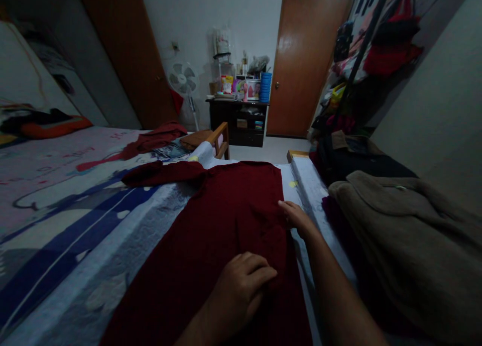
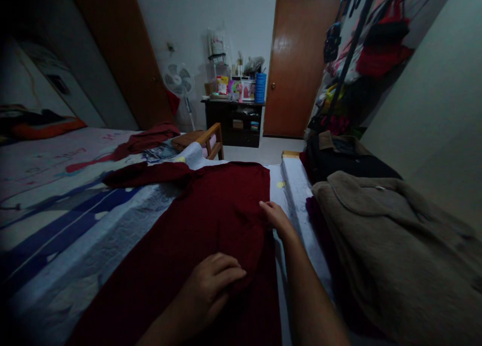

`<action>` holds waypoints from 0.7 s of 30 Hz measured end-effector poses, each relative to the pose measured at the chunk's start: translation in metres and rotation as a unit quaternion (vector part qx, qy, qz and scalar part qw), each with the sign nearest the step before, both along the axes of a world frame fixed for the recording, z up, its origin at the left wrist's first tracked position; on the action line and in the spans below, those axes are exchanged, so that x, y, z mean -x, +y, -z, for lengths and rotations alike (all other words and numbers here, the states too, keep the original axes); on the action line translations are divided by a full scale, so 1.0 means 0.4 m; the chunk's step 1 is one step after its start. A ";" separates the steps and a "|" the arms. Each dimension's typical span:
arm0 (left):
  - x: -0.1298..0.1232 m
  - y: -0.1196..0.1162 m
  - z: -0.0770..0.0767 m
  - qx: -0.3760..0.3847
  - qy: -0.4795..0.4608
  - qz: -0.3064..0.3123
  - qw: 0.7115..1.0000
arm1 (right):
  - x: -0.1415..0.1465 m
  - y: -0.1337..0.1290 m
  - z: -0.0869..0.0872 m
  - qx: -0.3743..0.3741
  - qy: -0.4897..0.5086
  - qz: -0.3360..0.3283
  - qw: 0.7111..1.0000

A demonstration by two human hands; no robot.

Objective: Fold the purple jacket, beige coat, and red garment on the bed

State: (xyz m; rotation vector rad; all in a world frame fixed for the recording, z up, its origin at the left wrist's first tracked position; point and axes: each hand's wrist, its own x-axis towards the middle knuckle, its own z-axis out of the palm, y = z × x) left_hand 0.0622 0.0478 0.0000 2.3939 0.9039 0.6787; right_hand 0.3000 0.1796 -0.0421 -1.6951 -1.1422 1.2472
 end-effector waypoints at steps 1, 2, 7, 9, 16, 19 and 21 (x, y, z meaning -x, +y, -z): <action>-0.009 -0.009 0.003 0.020 0.017 0.008 1.000 | 0.003 -0.033 0.000 -0.004 0.003 -0.001 1.000; -0.014 -0.017 0.004 0.041 0.031 0.017 0.999 | 0.006 -0.065 0.003 -0.006 0.005 0.000 1.000; -0.006 -0.008 0.027 0.131 0.015 0.027 0.991 | 0.010 -0.190 0.040 -0.053 0.000 0.012 0.999; 0.006 0.032 0.051 0.144 -0.030 -0.029 0.989 | 0.006 -0.228 0.056 -0.074 -0.038 0.015 0.996; 0.008 0.262 0.142 0.233 -0.072 -0.269 0.932 | 0.025 -0.357 0.046 -0.074 -0.089 0.003 0.993; -0.019 0.325 0.155 0.235 -0.082 -0.294 0.923 | 0.039 -0.398 0.032 -0.076 -0.076 -0.024 0.994; -0.037 0.346 0.158 0.232 -0.079 -0.284 0.927 | 0.042 -0.415 0.030 -0.083 -0.081 -0.038 0.993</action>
